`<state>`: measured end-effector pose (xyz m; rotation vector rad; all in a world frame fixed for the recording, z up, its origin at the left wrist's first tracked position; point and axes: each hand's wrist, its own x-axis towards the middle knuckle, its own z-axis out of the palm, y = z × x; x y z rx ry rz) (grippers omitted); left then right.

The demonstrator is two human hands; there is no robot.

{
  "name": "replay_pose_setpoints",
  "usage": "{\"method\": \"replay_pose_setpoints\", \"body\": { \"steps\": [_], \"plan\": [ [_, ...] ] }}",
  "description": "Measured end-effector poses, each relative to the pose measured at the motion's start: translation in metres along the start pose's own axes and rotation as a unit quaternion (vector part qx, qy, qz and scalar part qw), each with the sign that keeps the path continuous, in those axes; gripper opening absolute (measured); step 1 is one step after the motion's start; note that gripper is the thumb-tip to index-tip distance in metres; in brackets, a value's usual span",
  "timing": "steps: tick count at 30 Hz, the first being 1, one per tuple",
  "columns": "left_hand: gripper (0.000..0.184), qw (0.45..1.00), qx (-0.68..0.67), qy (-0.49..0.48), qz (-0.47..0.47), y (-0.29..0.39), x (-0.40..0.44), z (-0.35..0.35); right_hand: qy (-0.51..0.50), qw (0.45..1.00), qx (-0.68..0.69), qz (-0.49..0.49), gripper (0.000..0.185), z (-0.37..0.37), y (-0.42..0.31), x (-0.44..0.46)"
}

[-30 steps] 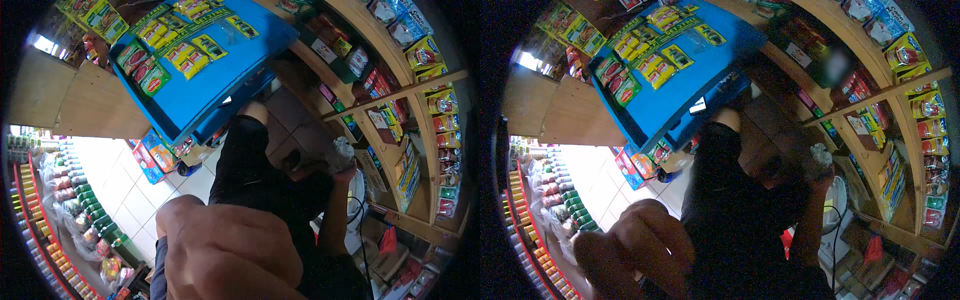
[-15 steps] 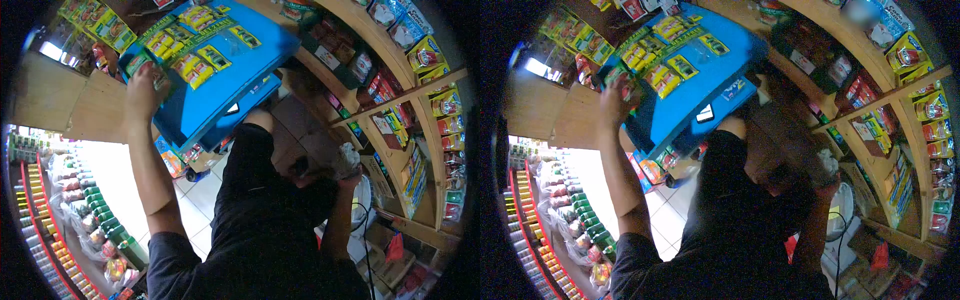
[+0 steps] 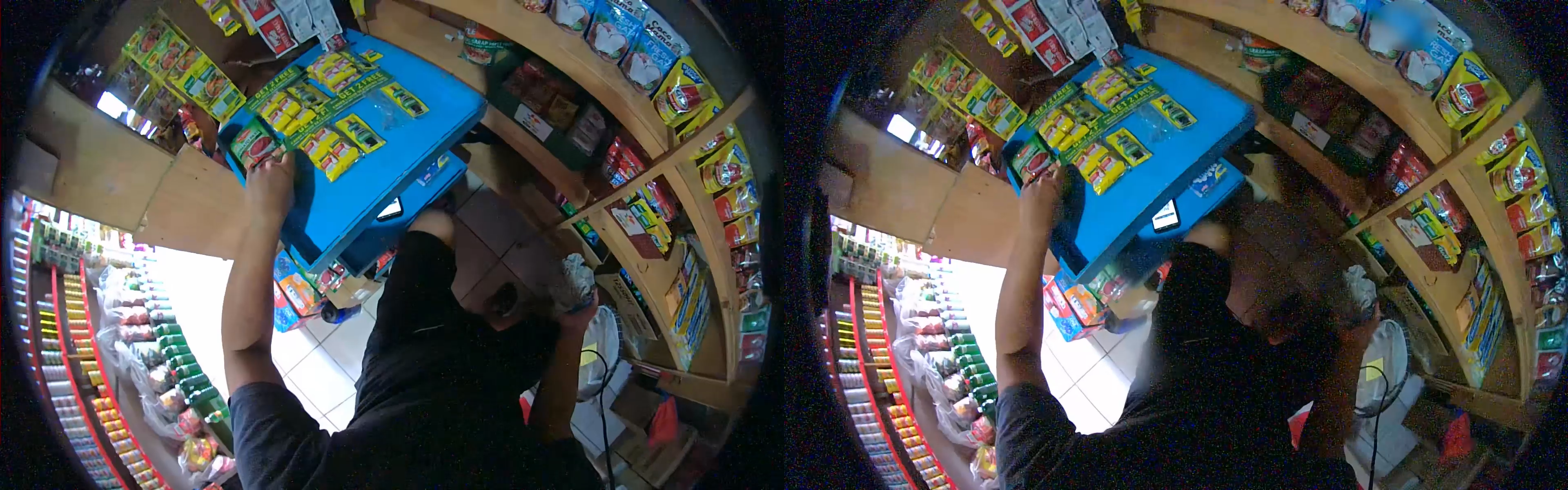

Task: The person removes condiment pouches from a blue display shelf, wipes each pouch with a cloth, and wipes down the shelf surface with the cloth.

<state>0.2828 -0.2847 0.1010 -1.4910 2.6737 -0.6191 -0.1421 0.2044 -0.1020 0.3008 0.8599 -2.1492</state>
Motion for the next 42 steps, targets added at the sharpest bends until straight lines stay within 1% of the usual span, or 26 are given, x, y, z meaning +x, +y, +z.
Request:
{"method": "replay_pose_setpoints", "body": {
  "steps": [1,4,8,10,11,14,15,16,17,18,20,21,22,23,24,25,26,27,28,30,33,36,37,39,41,42],
  "plan": [
    [0.023,0.999,0.013,0.040,0.003,0.001,-0.001,0.001,0.006,1.000,0.002,0.001,0.062,-0.003,0.000,-0.002],
    [0.020,0.998,-0.010,0.043,-0.048,0.005,0.002,0.001,0.013,1.000,0.008,0.002,0.067,-0.009,-0.001,-0.004],
    [0.017,0.979,-0.059,0.145,-0.129,-0.006,0.013,0.001,0.015,1.000,0.010,-0.001,0.076,-0.011,-0.003,-0.006],
    [0.015,0.968,-0.081,0.173,-0.162,-0.021,0.019,-0.014,0.014,1.000,0.009,-0.001,0.081,-0.009,-0.003,-0.007],
    [0.016,0.966,-0.048,0.181,-0.178,-0.030,0.022,-0.021,0.014,1.000,0.007,-0.001,0.083,-0.008,-0.004,-0.008],
    [0.016,0.934,-0.071,0.228,-0.266,-0.045,0.024,-0.044,0.017,1.000,-0.016,-0.010,0.091,-0.005,-0.005,-0.012],
    [0.017,0.910,-0.192,0.284,-0.233,-0.051,0.022,-0.046,0.020,0.999,-0.040,-0.024,0.094,-0.004,-0.004,-0.014],
    [0.019,0.869,-0.310,0.332,-0.196,-0.055,0.016,-0.050,0.020,0.991,-0.113,-0.066,0.090,0.004,-0.002,-0.021],
    [0.020,0.850,-0.367,0.333,-0.180,-0.035,0.003,-0.090,0.027,0.976,-0.186,-0.108,0.086,0.011,0.001,-0.027],
    [0.020,0.807,-0.470,0.320,-0.159,-0.018,-0.010,-0.111,0.030,0.954,-0.259,-0.146,0.082,0.025,0.006,-0.036],
    [0.022,0.694,-0.653,0.281,-0.114,0.028,-0.030,-0.137,0.033,0.890,-0.402,-0.215,0.075,0.053,0.019,-0.051],
    [0.023,0.626,-0.732,0.256,-0.086,0.058,-0.038,-0.147,-0.008,0.935,-0.316,-0.162,0.071,0.060,0.026,-0.046],
    [0.025,0.610,-0.765,0.199,-0.052,0.085,-0.048,-0.155,-0.037,0.967,-0.229,-0.104,0.068,0.067,0.033,-0.040],
    [0.026,0.639,-0.758,0.129,-0.013,0.113,-0.056,-0.160,-0.107,0.993,0.033,0.045,0.064,0.074,0.040,-0.026],
    [0.024,0.675,-0.735,0.055,-0.023,0.144,-0.063,-0.172,-0.148,0.987,0.017,0.061,0.065,0.097,0.045,-0.033],
    [0.023,0.695,-0.718,0.031,0.016,0.174,-0.060,-0.146,-0.188,0.979,0.000,0.075,0.065,0.120,0.053,-0.042],
    [0.024,0.678,-0.734,-0.011,0.033,0.200,-0.062,-0.151,-0.188,0.974,0.025,0.121,0.065,0.122,0.060,-0.040],
    [0.022,0.669,-0.738,-0.029,0.089,0.226,-0.061,-0.140,-0.188,0.967,0.050,0.165,0.065,0.122,0.065,-0.039],
    [0.024,0.715,-0.684,-0.015,0.147,0.243,-0.058,-0.138,-0.175,0.968,0.059,0.167,0.065,0.125,0.066,-0.041],
    [0.029,0.717,-0.662,0.022,0.217,0.272,-0.056,-0.134,-0.150,0.970,0.079,0.176,0.065,0.129,0.067,-0.045],
    [0.032,0.667,-0.692,-0.047,0.272,0.293,-0.056,-0.139,-0.120,0.982,0.090,0.111,0.066,0.142,0.056,-0.058],
    [0.034,0.657,-0.625,0.019,0.422,0.299,-0.043,-0.131,-0.141,0.978,0.101,0.115,0.065,0.127,0.049,-0.060],
    [0.033,0.652,-0.625,-0.058,0.425,0.296,-0.044,-0.132,-0.133,0.978,0.101,0.122,0.062,0.122,0.049,-0.059],
    [0.033,0.653,-0.587,-0.052,0.475,0.294,-0.043,-0.135,-0.117,0.979,0.101,0.135,0.055,0.114,0.050,-0.059],
    [0.033,0.648,-0.573,-0.068,0.498,0.290,-0.044,-0.143,-0.145,0.979,0.029,0.140,0.058,0.105,0.043,-0.064],
    [0.035,0.636,-0.557,-0.041,0.533,0.291,-0.039,-0.138,-0.160,0.977,-0.007,0.144,0.060,0.104,0.040,-0.067]
  ]
}}
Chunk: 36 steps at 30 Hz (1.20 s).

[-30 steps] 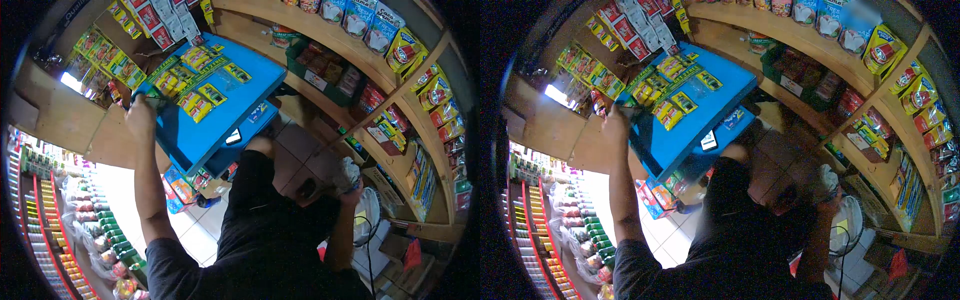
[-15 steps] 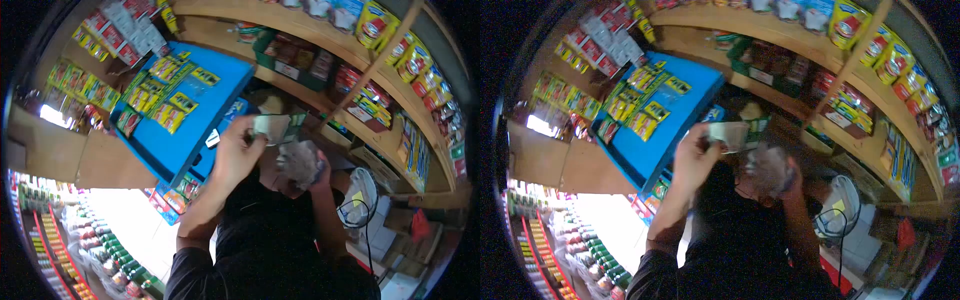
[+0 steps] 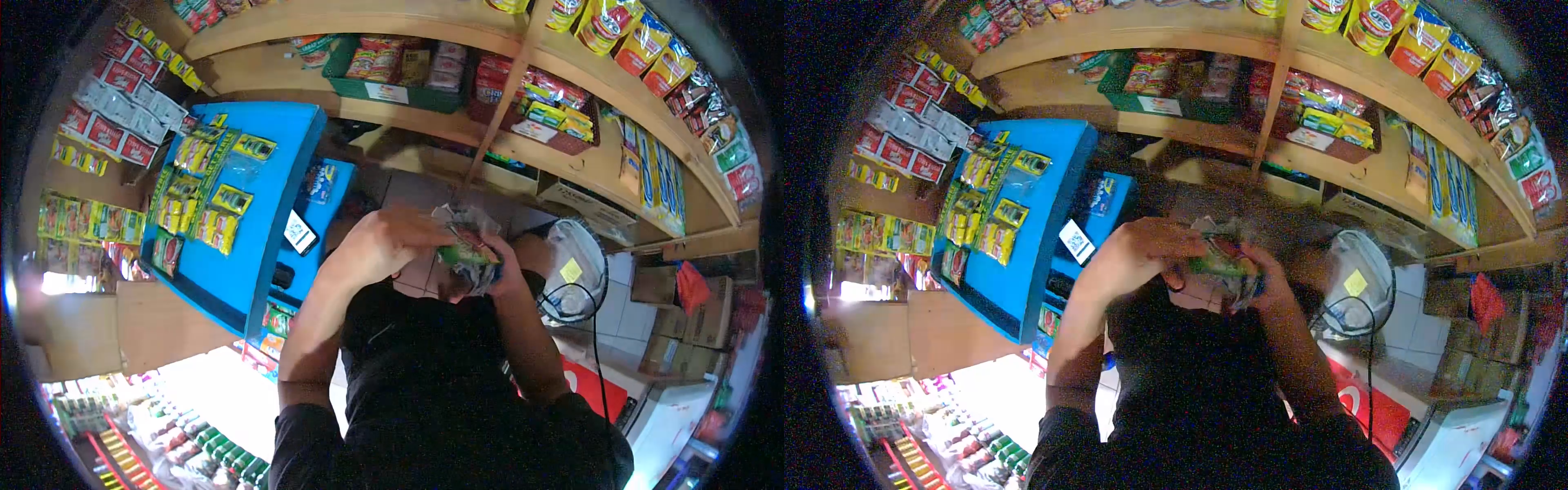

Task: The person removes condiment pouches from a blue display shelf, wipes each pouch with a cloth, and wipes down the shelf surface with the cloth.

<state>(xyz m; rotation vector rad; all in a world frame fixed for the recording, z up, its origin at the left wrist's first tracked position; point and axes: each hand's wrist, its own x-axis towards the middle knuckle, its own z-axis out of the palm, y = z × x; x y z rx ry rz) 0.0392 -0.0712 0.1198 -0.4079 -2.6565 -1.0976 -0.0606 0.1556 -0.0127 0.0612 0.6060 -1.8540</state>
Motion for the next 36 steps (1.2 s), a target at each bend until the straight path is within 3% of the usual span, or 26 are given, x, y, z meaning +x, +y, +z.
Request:
{"method": "replay_pose_setpoints", "body": {
  "steps": [2,4,5,6,8,9,10,12,13,15,18,22,23,27,30,31,32,34,35,36],
  "plan": [
    [0.042,0.995,0.043,-0.021,0.086,-0.020,0.001,-0.001,0.019,0.999,-0.004,-0.025,0.058,0.013,-0.001,-0.002],
    [0.050,0.968,-0.195,0.127,-0.097,-0.012,-0.001,0.011,0.034,0.998,-0.002,-0.061,0.055,0.019,-0.003,-0.001],
    [0.053,0.940,-0.265,0.174,-0.128,-0.011,-0.001,0.023,0.040,0.996,0.004,-0.086,0.053,0.019,-0.004,-0.001],
    [0.057,0.903,-0.334,0.226,-0.152,-0.011,0.000,0.034,0.037,0.991,-0.028,-0.123,0.051,0.022,-0.004,0.000],
    [0.061,0.876,-0.384,0.282,-0.078,-0.036,-0.004,0.075,0.027,0.969,-0.127,-0.212,0.047,0.029,-0.002,0.001],
    [0.061,0.909,-0.305,0.268,-0.099,-0.038,-0.012,0.087,0.045,0.957,-0.166,-0.233,0.045,0.034,0.001,0.003],
    [0.074,0.883,-0.364,0.256,-0.147,-0.030,-0.008,0.096,0.064,0.943,-0.204,-0.253,0.043,0.039,0.003,0.006],
    [0.083,0.776,-0.539,0.315,-0.091,-0.018,0.009,0.107,0.159,0.933,-0.223,-0.234,0.040,0.050,0.008,0.010],
    [0.081,0.753,-0.565,0.328,-0.077,-0.017,0.010,0.108,0.146,0.910,-0.308,-0.237,0.039,0.055,0.007,0.007],
    [0.077,0.706,-0.612,0.353,-0.048,-0.018,0.012,0.105,0.158,0.896,-0.355,-0.217,0.040,0.056,0.010,0.000],
    [0.076,0.565,-0.745,0.348,-0.063,-0.018,0.013,0.096,0.186,0.891,-0.379,-0.170,0.041,0.071,0.008,-0.016],
    [0.071,0.517,-0.798,0.305,-0.059,-0.031,0.005,0.085,0.188,0.921,-0.310,-0.144,0.044,0.086,-0.006,-0.040],
    [0.064,0.489,-0.813,0.311,-0.055,-0.036,0.004,0.083,0.276,0.914,-0.268,-0.129,0.042,0.087,-0.008,-0.045],
    [0.053,0.488,-0.804,0.335,-0.054,-0.028,-0.005,0.073,0.249,0.902,-0.235,-0.263,0.035,0.068,-0.019,-0.052],
    [0.053,0.507,-0.788,0.333,-0.104,-0.022,-0.005,0.080,0.092,0.755,-0.514,-0.397,0.030,0.069,-0.018,-0.026],
    [0.057,0.539,-0.765,0.333,-0.117,-0.018,-0.007,0.081,0.144,0.713,-0.639,-0.250,0.033,0.079,-0.016,-0.037],
    [0.062,0.570,-0.740,0.332,-0.130,-0.014,-0.010,0.082,0.049,0.665,-0.665,-0.336,0.041,0.090,-0.007,-0.024],
    [0.068,0.525,-0.787,0.290,-0.146,-0.018,-0.016,0.082,-0.026,0.522,-0.793,-0.314,0.050,0.106,0.000,0.002],
    [0.071,0.538,-0.764,0.319,-0.158,-0.020,-0.011,0.085,-0.067,0.445,-0.837,-0.312,0.055,0.114,0.004,0.014],
    [0.070,0.504,-0.807,0.286,-0.112,-0.022,-0.014,0.087,-0.048,0.424,-0.847,-0.317,0.056,0.112,0.006,0.021]
  ]
}}
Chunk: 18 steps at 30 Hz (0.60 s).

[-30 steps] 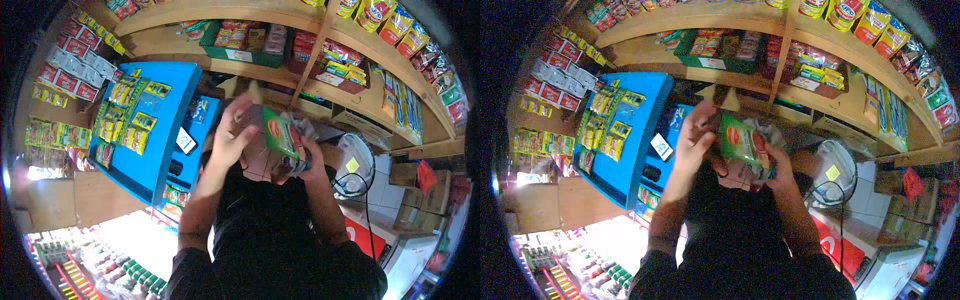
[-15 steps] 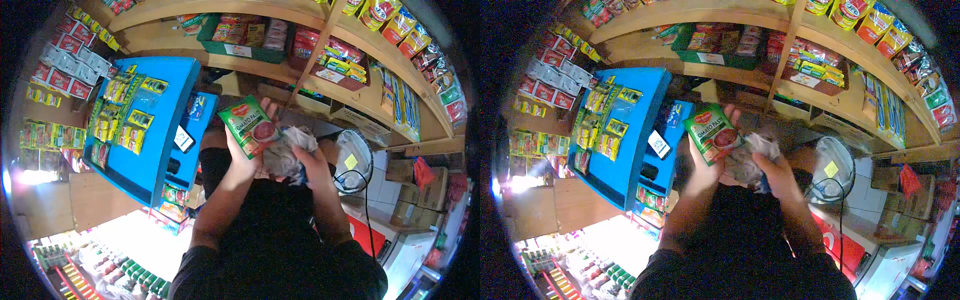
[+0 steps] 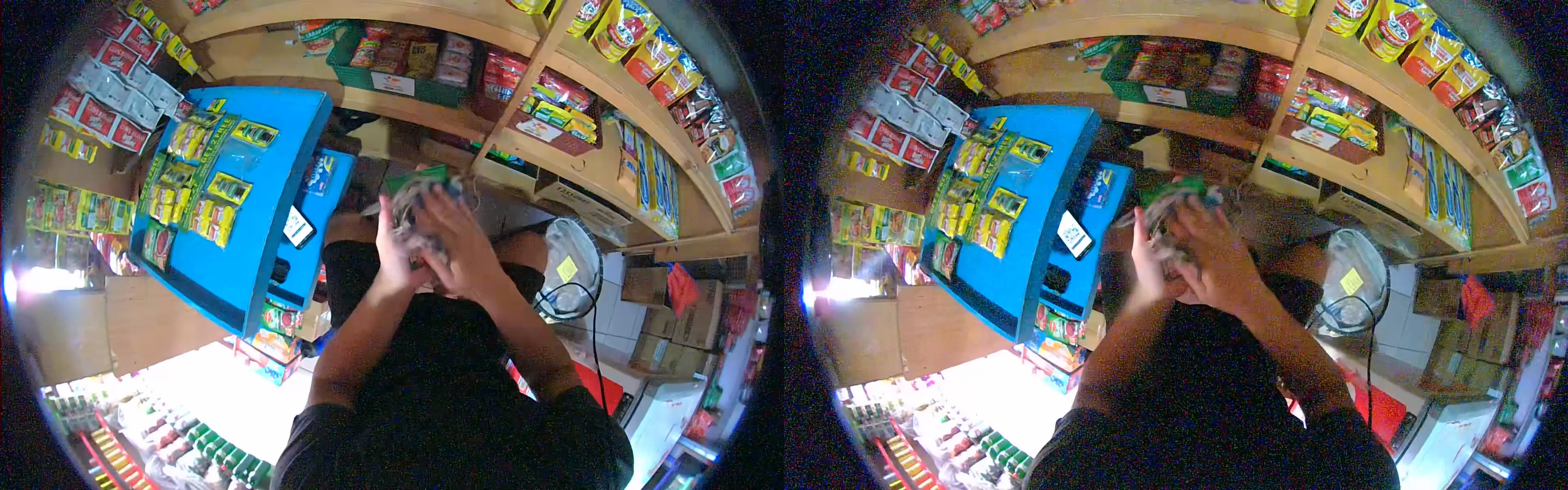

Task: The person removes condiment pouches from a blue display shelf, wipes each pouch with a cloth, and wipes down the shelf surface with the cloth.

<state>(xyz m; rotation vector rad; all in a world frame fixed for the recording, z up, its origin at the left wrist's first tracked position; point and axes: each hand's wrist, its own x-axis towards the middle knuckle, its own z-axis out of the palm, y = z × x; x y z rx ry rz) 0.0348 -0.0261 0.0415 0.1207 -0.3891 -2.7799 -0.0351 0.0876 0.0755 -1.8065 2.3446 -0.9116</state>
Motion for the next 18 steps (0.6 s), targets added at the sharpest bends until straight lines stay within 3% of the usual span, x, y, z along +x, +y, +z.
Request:
{"method": "replay_pose_setpoints", "body": {
  "steps": [2,3,6,7,8,10,11,14,15,18],
  "plan": [
    [0.069,0.988,-0.117,-0.099,-0.036,-0.001,-0.003,-0.007,0.060,0.996,0.036,0.058,0.057,0.010,0.011,0.007],
    [0.068,0.997,-0.047,-0.059,-0.019,-0.001,-0.005,-0.009,0.090,0.990,0.056,0.091,0.058,0.012,0.011,0.010],
    [0.068,0.985,0.162,0.055,0.029,-0.001,-0.006,-0.013,0.056,0.994,0.090,0.005,0.057,0.011,-0.008,0.007],
    [0.077,0.973,0.195,0.098,0.075,-0.004,-0.002,-0.016,0.011,0.999,0.030,-0.004,0.057,0.011,-0.004,0.007],
    [0.080,0.997,0.066,-0.018,0.036,-0.002,0.002,-0.018,0.045,0.998,0.037,0.033,0.057,0.014,0.002,0.008],
    [0.086,0.949,-0.194,-0.244,-0.043,0.005,0.009,-0.018,0.113,0.987,0.053,0.104,0.057,0.018,0.012,0.011],
    [0.092,0.970,-0.193,-0.136,-0.053,0.005,0.005,-0.015,0.142,0.979,0.078,0.120,0.056,0.021,0.012,0.012],
    [0.092,0.998,-0.019,0.027,-0.060,0.013,0.000,-0.004,0.092,0.993,0.045,0.050,0.051,0.010,-0.002,0.015],
    [0.094,0.994,-0.067,0.055,-0.062,0.013,0.002,0.002,0.070,0.997,0.026,0.023,0.050,0.003,-0.007,0.020],
    [0.094,0.989,-0.101,-0.068,-0.090,0.013,0.004,-0.023,0.111,0.988,-0.006,0.109,0.050,0.022,0.012,0.018]
  ]
}}
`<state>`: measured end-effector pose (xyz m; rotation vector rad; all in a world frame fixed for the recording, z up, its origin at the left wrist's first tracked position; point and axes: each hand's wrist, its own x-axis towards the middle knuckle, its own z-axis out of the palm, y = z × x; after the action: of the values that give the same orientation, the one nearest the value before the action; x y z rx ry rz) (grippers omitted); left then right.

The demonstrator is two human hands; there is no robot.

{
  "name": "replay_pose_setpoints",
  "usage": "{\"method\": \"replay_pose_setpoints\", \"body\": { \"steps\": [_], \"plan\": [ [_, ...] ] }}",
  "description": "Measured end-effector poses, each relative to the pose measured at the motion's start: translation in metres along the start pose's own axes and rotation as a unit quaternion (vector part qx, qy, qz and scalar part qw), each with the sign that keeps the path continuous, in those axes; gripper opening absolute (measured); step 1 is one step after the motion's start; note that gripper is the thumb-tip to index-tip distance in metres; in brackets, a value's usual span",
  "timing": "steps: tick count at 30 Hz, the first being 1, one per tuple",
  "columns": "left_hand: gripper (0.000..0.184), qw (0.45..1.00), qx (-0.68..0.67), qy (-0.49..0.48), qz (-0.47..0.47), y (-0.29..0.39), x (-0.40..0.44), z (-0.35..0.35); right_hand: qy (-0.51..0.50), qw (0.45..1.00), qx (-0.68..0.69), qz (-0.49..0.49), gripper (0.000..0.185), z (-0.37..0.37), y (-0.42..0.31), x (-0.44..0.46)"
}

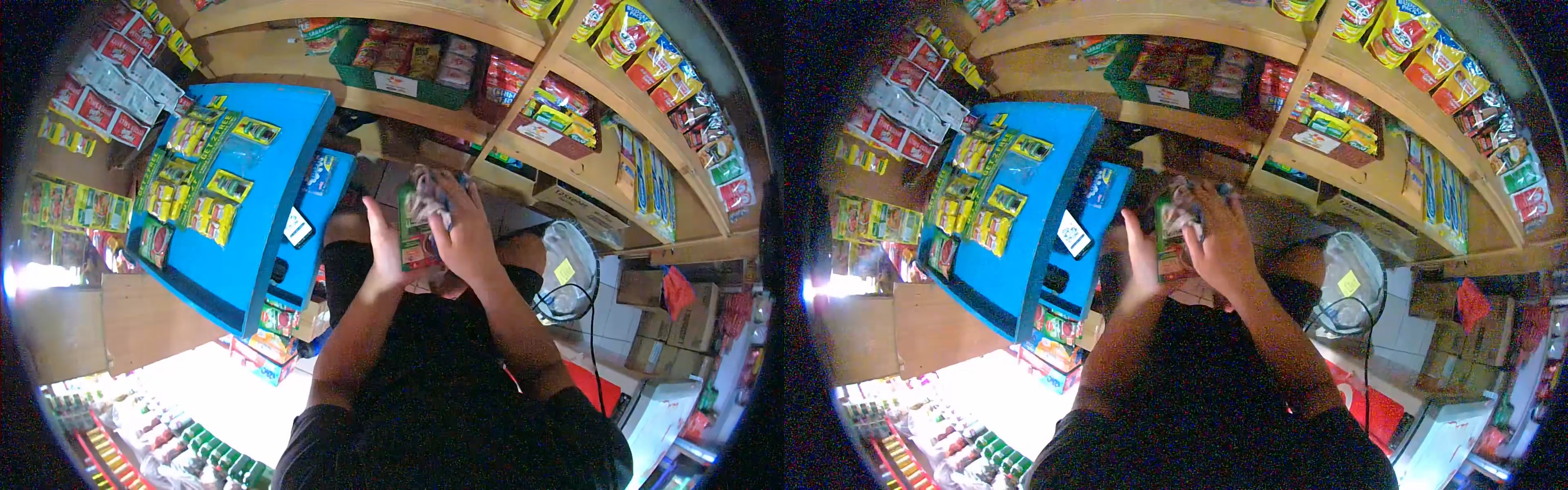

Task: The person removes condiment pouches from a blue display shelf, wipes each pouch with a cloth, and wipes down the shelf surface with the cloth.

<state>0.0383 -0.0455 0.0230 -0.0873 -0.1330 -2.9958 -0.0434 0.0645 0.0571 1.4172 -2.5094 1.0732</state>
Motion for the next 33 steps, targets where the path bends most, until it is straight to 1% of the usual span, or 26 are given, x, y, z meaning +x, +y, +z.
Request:
{"method": "replay_pose_setpoints", "body": {
  "steps": [1,3,4,5,8,9,12,13,14,15,16,17,20,21,24,25,26,28,29,32,33],
  "plan": [
    [0.093,0.996,0.072,0.048,0.015,0.000,0.000,0.001,0.006,1.000,-0.024,-0.014,0.050,0.009,0.007,0.002],
    [0.092,0.964,0.216,0.148,0.044,0.002,-0.001,0.006,-0.041,0.996,0.023,-0.070,0.050,0.007,0.003,-0.006],
    [0.092,0.996,0.074,0.012,0.052,0.004,0.001,-0.021,-0.065,0.992,0.049,-0.097,0.050,0.001,-0.006,-0.005],
    [0.092,0.990,-0.071,-0.120,0.019,0.007,0.004,-0.047,-0.102,0.985,0.057,-0.130,0.049,-0.010,-0.016,0.001],
    [0.095,0.994,-0.082,-0.076,-0.004,0.004,0.004,-0.029,-0.042,0.995,-0.076,-0.042,0.048,0.009,0.009,-0.007],
    [0.097,0.996,-0.049,-0.067,-0.019,0.002,0.002,-0.016,0.006,1.000,-0.025,0.006,0.048,0.014,0.023,-0.006],
    [0.098,0.994,0.026,0.105,-0.031,0.003,-0.002,0.017,0.039,0.980,0.151,0.122,0.049,0.011,0.038,-0.009],
    [0.096,0.995,0.007,0.100,-0.028,0.003,-0.002,0.016,0.080,0.959,0.248,0.109,0.046,0.001,0.017,-0.002],
    [0.095,0.996,-0.084,0.011,-0.031,0.005,0.000,-0.001,0.045,0.982,0.184,0.026,0.046,0.000,0.008,-0.003],
    [0.095,0.981,-0.175,-0.076,-0.035,0.008,0.002,-0.032,0.011,0.991,0.118,-0.056,0.045,0.000,0.002,-0.005],
    [0.094,0.998,0.044,0.022,0.044,0.004,0.001,-0.018,-0.023,0.989,0.050,-0.138,0.044,-0.001,-0.006,-0.006],
    [0.093,0.949,0.270,0.146,0.073,0.001,-0.001,-0.004,-0.067,0.989,0.039,-0.122,0.044,-0.003,-0.016,-0.002],
    [0.092,0.979,0.120,0.163,-0.015,0.000,0.002,0.005,-0.033,0.997,-0.019,-0.067,0.046,0.007,0.005,0.001],
    [0.093,0.970,0.160,0.182,-0.005,-0.001,0.002,0.003,-0.051,0.997,0.000,-0.049,0.049,0.009,0.008,0.004],
    [0.095,0.931,0.297,0.206,0.044,0.001,0.001,0.002,-0.070,0.992,0.033,-0.096,0.049,0.013,-0.003,-0.001],
    [0.095,0.959,0.228,0.167,0.026,0.001,0.001,0.000,-0.089,0.986,0.038,-0.136,0.056,0.010,-0.013,-0.008],
    [0.095,0.979,0.158,0.127,0.008,0.003,0.000,-0.005,-0.120,0.982,0.035,-0.140,0.059,0.006,-0.021,-0.013],
    [0.096,0.999,0.018,0.045,-0.025,0.009,-0.001,-0.009,-0.180,0.971,0.031,-0.152,0.065,0.003,-0.034,-0.021],
    [0.097,0.998,0.037,0.046,-0.019,0.013,-0.001,-0.011,-0.206,0.964,0.034,-0.164,0.071,0.000,-0.033,-0.029],
    [0.099,0.994,0.092,0.052,-0.008,0.018,0.001,-0.012,-0.235,0.956,-0.009,-0.177,0.071,-0.008,-0.025,-0.041],
    [0.095,0.997,0.055,0.032,-0.044,0.016,-0.003,-0.002,-0.210,0.965,-0.017,-0.152,0.069,-0.009,-0.024,-0.040]
  ]
}}
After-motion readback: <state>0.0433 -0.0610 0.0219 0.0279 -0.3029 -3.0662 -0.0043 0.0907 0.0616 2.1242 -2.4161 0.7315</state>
